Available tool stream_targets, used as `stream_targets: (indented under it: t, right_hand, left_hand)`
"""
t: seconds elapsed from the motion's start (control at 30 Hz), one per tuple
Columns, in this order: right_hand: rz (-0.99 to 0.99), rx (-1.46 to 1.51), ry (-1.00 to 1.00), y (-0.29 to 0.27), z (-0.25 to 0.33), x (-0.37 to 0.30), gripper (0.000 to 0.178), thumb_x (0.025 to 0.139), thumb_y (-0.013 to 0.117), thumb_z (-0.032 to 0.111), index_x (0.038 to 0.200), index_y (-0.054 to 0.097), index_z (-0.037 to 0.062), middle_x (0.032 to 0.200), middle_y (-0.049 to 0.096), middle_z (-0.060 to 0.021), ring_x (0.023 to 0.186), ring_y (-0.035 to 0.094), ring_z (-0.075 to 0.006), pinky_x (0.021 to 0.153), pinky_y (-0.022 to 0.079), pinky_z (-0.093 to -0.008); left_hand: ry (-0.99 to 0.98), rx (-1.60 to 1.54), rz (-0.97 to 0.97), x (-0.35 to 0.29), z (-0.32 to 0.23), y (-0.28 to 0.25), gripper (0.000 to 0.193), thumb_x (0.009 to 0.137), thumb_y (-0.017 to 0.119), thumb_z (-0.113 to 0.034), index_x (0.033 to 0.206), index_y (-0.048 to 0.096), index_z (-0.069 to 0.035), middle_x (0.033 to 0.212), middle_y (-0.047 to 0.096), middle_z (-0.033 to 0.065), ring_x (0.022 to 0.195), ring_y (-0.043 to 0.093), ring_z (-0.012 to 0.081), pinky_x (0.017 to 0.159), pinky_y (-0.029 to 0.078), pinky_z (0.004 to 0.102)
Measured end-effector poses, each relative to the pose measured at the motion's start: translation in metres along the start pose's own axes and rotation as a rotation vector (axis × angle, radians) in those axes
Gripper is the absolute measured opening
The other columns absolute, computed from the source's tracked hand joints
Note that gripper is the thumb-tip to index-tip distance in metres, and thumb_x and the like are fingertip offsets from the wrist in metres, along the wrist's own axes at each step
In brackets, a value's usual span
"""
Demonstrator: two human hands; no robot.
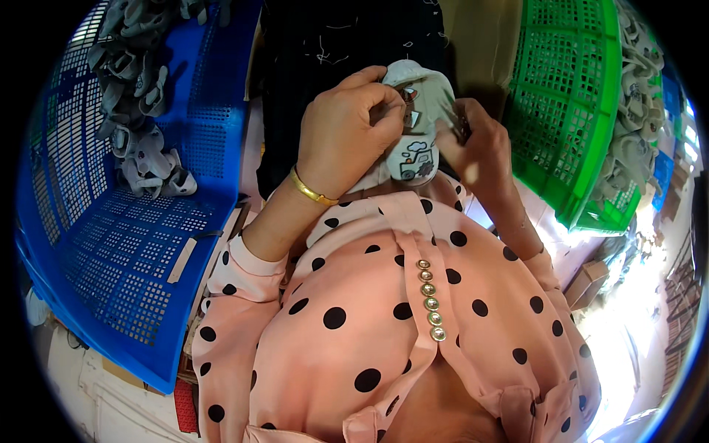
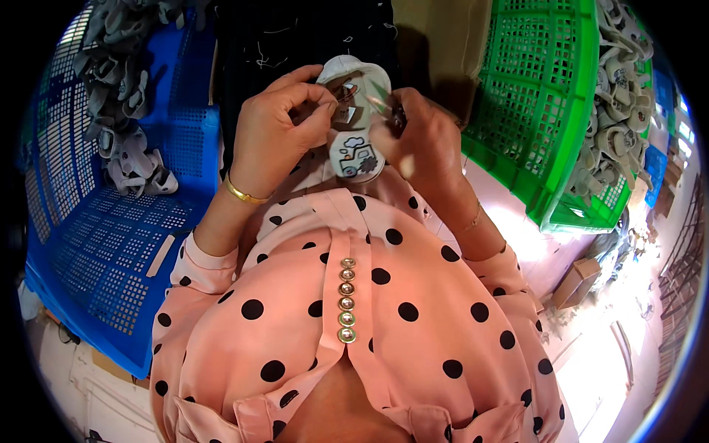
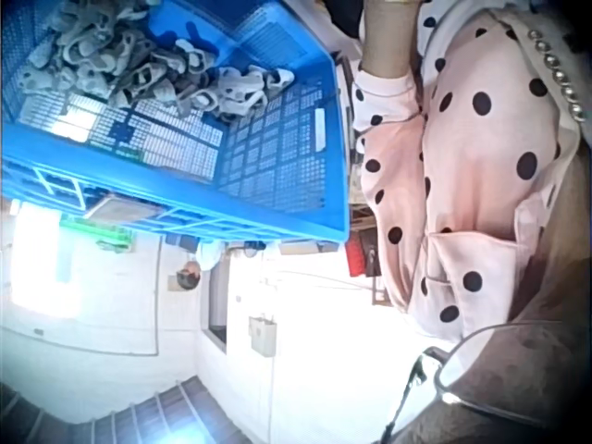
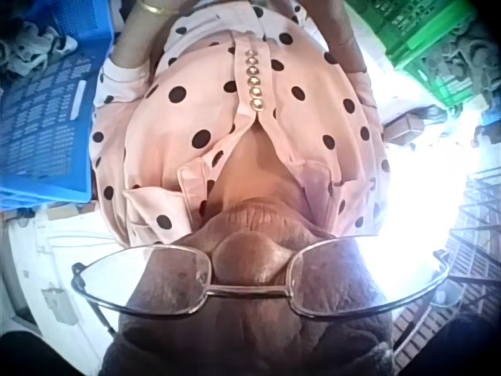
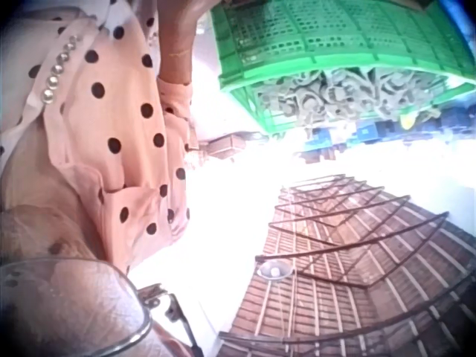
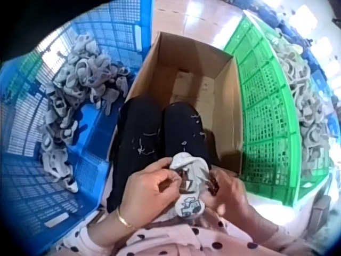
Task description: The person uses a pair of scissors to trim excess fabric and loose threads from the edges of light-colored slippers. They handle the slippers one at a time, picking them from a blue crate, performing the trimming, and placing the finished items into a green crate.
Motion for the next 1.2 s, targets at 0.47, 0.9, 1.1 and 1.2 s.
stream_targets:
  t: [0.47,0.9,1.1,1.2]
  right_hand:
    - [0.241,0.379,0.07,0.021,0.004,0.032,0.022,0.085,0.055,0.013,0.075,0.048,-0.0057,0.061,0.042,-0.0205,0.056,0.029,-0.0301,0.051,0.037,-0.0373]
    - [0.417,0.682,0.426,0.051,-0.009,0.034,0.021,0.084,0.051,0.015,0.078,0.056,-0.0041,0.061,0.048,-0.0036,0.057,0.047,-0.0098,0.053,0.041,-0.0282]
    - [0.58,0.783,0.502,0.054,-0.012,0.035,0.019,0.083,0.052,0.016,0.081,0.057,-0.0025,0.064,0.049,0.0002,0.058,0.046,-0.0075,0.054,0.041,-0.0249]
    - [0.57,0.63,0.406,0.055,-0.014,0.037,0.02,0.082,0.053,0.016,0.082,0.057,-0.0035,0.063,0.051,-0.0021,0.058,0.046,-0.0087,0.054,0.041,-0.0267]
  left_hand:
    - [0.48,0.55,-0.095,-0.014,-0.043,-0.028,0.025,0.071,0.077,-0.015,0.095,0.075,-0.015,0.112,0.067,0.0067,0.111,0.057,0.0273,0.092,0.045,0.0377]
    - [0.561,0.881,-0.093,-0.021,-0.003,-0.012,0.025,0.076,0.073,-0.018,0.1,0.07,-0.012,0.109,0.068,0.0077,0.104,0.062,0.0245,0.097,0.044,0.0437]
    - [0.473,0.525,-0.064,-0.007,0.002,-0.023,0.019,0.075,0.074,-0.01,0.094,0.072,-0.009,0.097,0.071,0.0091,0.086,0.067,0.0244,0.081,0.053,0.0344]
    - [0.23,0.312,0.078,0.003,0.018,-0.018,0.019,0.076,0.072,-0.004,0.095,0.072,-0.007,0.094,0.071,0.0102,0.082,0.068,0.0255,0.071,0.054,0.0298]
Point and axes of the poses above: each hand's wrist, its own x-axis towards the middle knuckle, its own y-axis out of the palm, z = x × y, the point moved 7 cm from there along x, towards the middle knuckle
